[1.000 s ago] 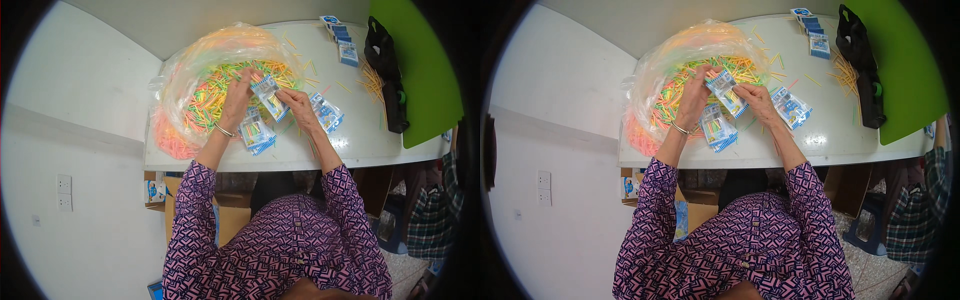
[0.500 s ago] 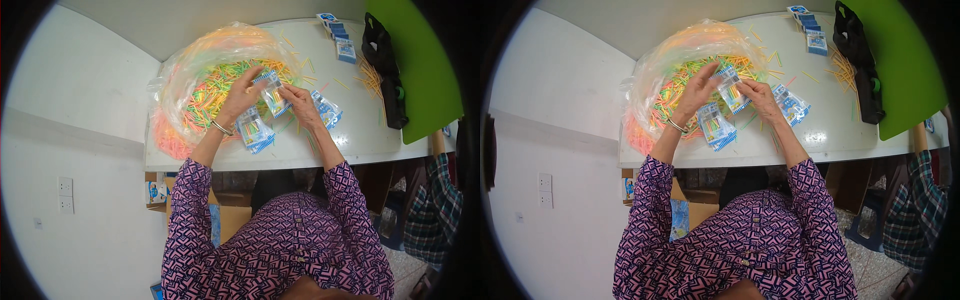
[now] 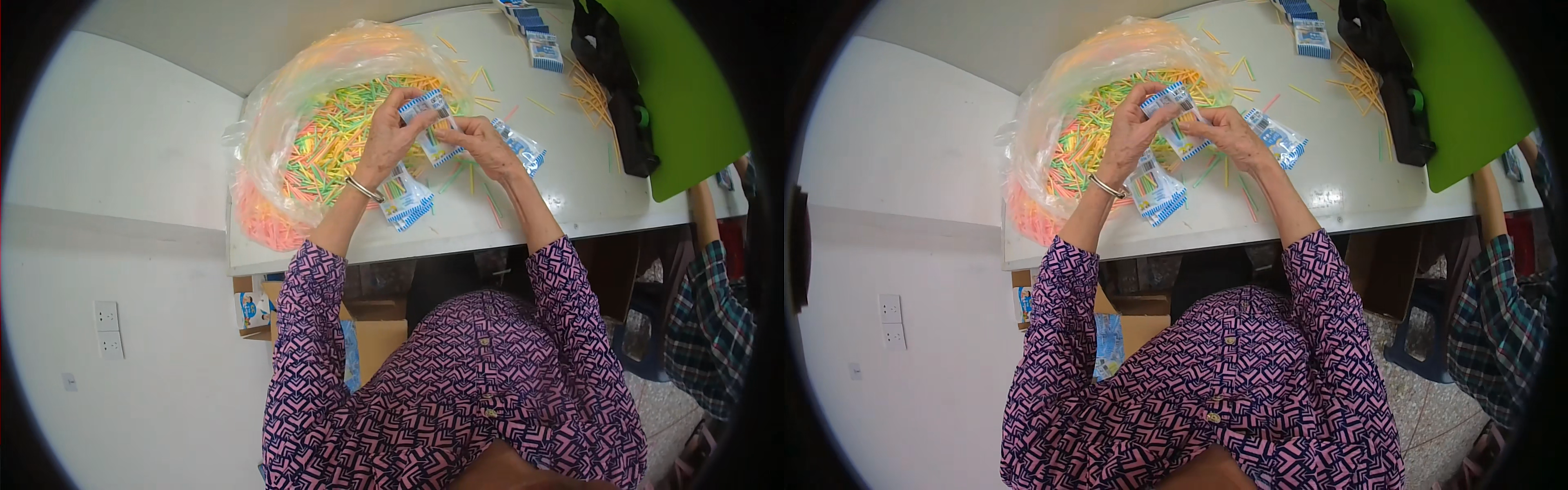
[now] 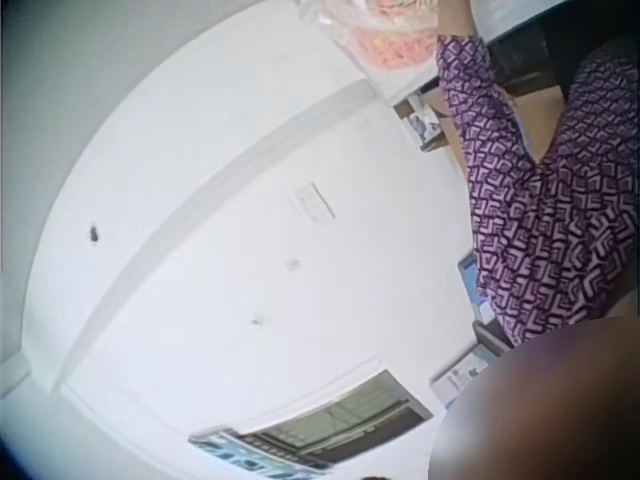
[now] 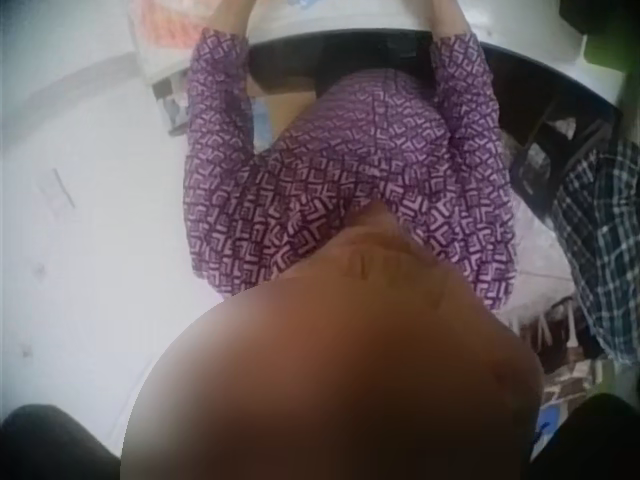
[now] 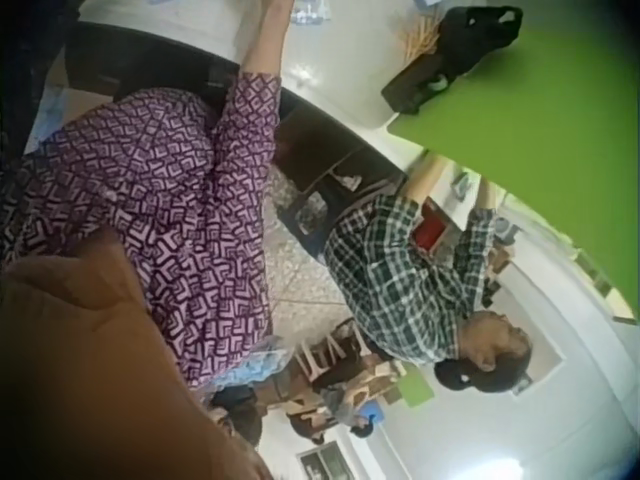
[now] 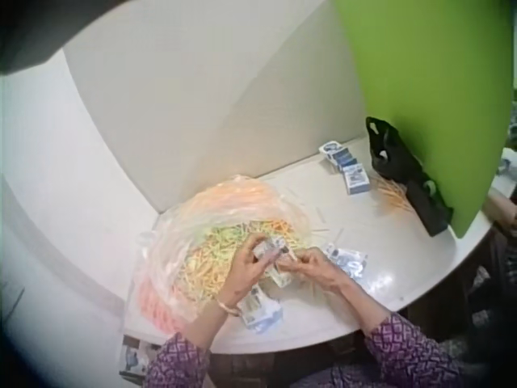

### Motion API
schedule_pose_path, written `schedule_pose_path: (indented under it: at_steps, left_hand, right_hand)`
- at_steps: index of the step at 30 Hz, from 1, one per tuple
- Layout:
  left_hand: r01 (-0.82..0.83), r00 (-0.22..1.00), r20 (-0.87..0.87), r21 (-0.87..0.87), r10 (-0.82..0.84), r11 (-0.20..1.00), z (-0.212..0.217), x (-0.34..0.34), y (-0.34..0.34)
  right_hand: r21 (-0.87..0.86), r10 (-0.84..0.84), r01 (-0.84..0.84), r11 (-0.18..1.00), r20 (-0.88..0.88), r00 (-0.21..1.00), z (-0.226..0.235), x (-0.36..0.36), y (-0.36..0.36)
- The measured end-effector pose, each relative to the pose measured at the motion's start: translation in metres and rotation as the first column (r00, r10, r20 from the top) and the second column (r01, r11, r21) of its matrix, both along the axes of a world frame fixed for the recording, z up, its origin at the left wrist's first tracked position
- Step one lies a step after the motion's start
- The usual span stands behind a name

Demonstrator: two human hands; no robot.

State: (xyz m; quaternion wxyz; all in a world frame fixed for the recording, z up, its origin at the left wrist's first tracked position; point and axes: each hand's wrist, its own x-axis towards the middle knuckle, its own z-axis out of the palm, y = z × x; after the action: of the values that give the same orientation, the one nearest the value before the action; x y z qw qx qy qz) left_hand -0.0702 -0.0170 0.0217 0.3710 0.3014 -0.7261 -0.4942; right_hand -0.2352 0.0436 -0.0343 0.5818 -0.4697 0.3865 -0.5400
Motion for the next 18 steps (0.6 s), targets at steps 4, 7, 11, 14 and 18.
schedule_pose_path:
  at_steps: [4,7,11,14,18]
  left_hand:
    - [0.044,0.985,0.167,-0.063,-0.033,0.997,0.008,0.0,0.005]
    - [0.02,0.976,0.218,-0.106,0.003,0.994,0.01,-0.001,0.009]
    - [0.06,0.995,0.075,0.005,-0.06,0.998,0.007,-0.009,0.017]
    - [0.03,0.985,0.175,-0.11,-0.01,0.993,-0.001,-0.007,0.017]
    - [0.03,0.988,0.156,-0.073,-0.018,0.997,0.005,0.003,0.022]
  right_hand:
    - [0.008,0.017,-0.017,1.0,-0.051,0.999,0.003,-0.005,0.008]
    - [0.014,0.023,-0.023,1.0,-0.036,0.999,0.011,-0.007,0.017]
    - [0.029,0.032,-0.028,0.999,-0.116,0.993,0.004,-0.017,0.019]
    - [0.031,0.062,-0.059,0.998,-0.111,0.992,0.008,-0.013,0.023]
    - [0.08,0.082,-0.073,0.994,-0.113,0.99,0.018,-0.013,0.03]
